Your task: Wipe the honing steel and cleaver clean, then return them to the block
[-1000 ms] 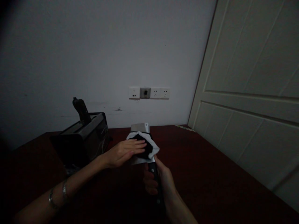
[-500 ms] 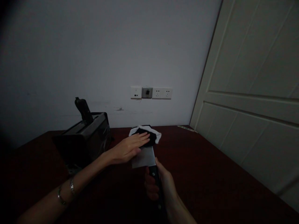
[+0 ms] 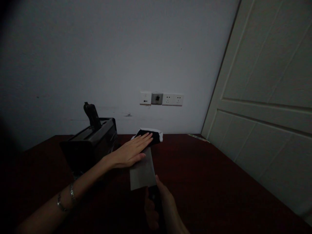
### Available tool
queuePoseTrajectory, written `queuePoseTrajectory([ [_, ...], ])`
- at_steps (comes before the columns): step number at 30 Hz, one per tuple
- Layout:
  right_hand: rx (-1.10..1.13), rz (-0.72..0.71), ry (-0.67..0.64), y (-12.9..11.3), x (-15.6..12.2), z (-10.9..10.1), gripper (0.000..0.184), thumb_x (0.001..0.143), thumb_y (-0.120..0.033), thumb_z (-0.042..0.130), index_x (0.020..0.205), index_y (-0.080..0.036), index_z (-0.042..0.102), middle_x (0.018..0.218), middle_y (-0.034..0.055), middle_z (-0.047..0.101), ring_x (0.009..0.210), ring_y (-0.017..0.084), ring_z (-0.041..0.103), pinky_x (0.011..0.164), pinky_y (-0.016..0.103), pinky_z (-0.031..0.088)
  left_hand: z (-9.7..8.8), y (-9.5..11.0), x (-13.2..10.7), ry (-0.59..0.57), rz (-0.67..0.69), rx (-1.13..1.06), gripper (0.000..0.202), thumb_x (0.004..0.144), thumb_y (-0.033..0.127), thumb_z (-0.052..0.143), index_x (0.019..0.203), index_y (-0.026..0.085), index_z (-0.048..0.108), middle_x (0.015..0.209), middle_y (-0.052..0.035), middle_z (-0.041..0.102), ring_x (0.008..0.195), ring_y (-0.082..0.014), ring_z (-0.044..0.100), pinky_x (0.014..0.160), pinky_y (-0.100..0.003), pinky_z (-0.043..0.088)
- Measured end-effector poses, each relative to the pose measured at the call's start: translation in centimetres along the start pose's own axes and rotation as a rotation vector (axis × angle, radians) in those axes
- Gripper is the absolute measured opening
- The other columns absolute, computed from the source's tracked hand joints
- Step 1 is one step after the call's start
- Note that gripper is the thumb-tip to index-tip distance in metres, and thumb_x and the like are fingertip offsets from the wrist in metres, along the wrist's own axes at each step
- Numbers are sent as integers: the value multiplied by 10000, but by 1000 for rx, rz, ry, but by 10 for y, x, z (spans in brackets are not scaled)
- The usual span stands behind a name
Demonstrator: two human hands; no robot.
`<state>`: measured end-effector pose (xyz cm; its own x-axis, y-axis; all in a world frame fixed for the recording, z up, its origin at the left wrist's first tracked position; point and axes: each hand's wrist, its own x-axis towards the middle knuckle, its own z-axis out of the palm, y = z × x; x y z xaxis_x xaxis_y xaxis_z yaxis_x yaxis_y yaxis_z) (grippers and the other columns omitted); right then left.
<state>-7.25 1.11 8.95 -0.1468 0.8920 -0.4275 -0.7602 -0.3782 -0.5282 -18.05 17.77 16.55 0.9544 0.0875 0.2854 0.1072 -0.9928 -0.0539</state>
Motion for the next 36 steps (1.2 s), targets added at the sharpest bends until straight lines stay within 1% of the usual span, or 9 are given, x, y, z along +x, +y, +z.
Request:
queuePoseTrajectory([
  [4, 25, -26, 5, 1, 1, 1, 529, 819, -591, 360, 594, -142, 527, 369, -45, 401, 236, 36, 272, 250, 155, 165, 0, 9, 2, -31, -32, -6, 661, 922, 505, 192, 1419, 82, 91, 1492, -109, 10, 1369, -179, -43, 1117, -381, 51],
  [11, 76, -181, -80, -10, -4, -7, 417, 686, -544, 589, 590, -145, 516, 371, -66, 400, 245, 20, 256, 249, 143, 181, -9, 55, -1, -133, 36, -119, 712, 901, 556, 186, 1420, 75, 106, 1492, -120, 20, 1367, -212, -52, 1116, -377, 73],
  [15, 80, -242, -39, -12, -9, -7, 403, 635, -516, 650, 560, -150, 497, 371, -61, 425, 243, 19, 282, 250, 136, 194, -17, 71, -5, -144, 77, -151, 678, 912, 530, 182, 1421, 86, 121, 1492, -107, 40, 1369, -208, -42, 1117, -368, 82],
  [18, 48, -232, -40, -9, -7, -4, 422, 590, -532, 680, 583, -138, 528, 371, -55, 448, 240, 22, 297, 246, 138, 202, -19, 65, -6, -119, 30, -107, 710, 901, 560, 182, 1424, 89, 91, 1492, -108, -8, 1367, -223, -56, 1114, -383, 91],
  [21, 22, -172, -67, -2, -2, -2, 461, 597, -573, 654, 585, -127, 539, 365, -49, 450, 237, 24, 306, 247, 144, 212, -18, 49, -5, -83, -49, -37, 731, 895, 575, 181, 1427, 92, 46, 1490, -107, -59, 1364, -234, -75, 1114, -388, 79],
  [24, 19, -127, -84, 6, 2, -2, 473, 594, -592, 646, 602, -132, 540, 363, -57, 441, 239, 22, 295, 249, 145, 202, -16, 31, -5, -42, -104, 2, 676, 916, 528, 162, 1428, 106, 32, 1492, -99, -65, 1365, -230, -71, 1113, -387, 67],
  [27, 13, -152, -110, 12, 5, -1, 472, 627, -605, 617, 597, -144, 518, 362, -68, 416, 243, 19, 273, 254, 147, 190, -16, 21, -5, 1, -121, 27, 621, 934, 475, 156, 1430, 121, 37, 1493, -95, -55, 1366, -227, -61, 1110, -395, 65],
  [31, 51, -138, -161, 12, 5, -2, 452, 619, -589, 630, 603, -153, 511, 369, -76, 399, 249, 16, 240, 253, 150, 177, -12, 23, -5, -15, -105, 37, 595, 938, 445, 186, 1428, 127, 75, 1495, -89, -21, 1367, -227, -51, 1110, -403, 72],
  [36, 96, -179, -165, 1, 4, -6, 400, 609, -530, 656, 610, -152, 528, 369, -84, 382, 256, 12, 199, 254, 148, 166, -9, 46, -6, -95, 6, -75, 565, 937, 404, 215, 1419, 119, 137, 1496, -80, 47, 1370, -218, -20, 1114, -404, 84],
])
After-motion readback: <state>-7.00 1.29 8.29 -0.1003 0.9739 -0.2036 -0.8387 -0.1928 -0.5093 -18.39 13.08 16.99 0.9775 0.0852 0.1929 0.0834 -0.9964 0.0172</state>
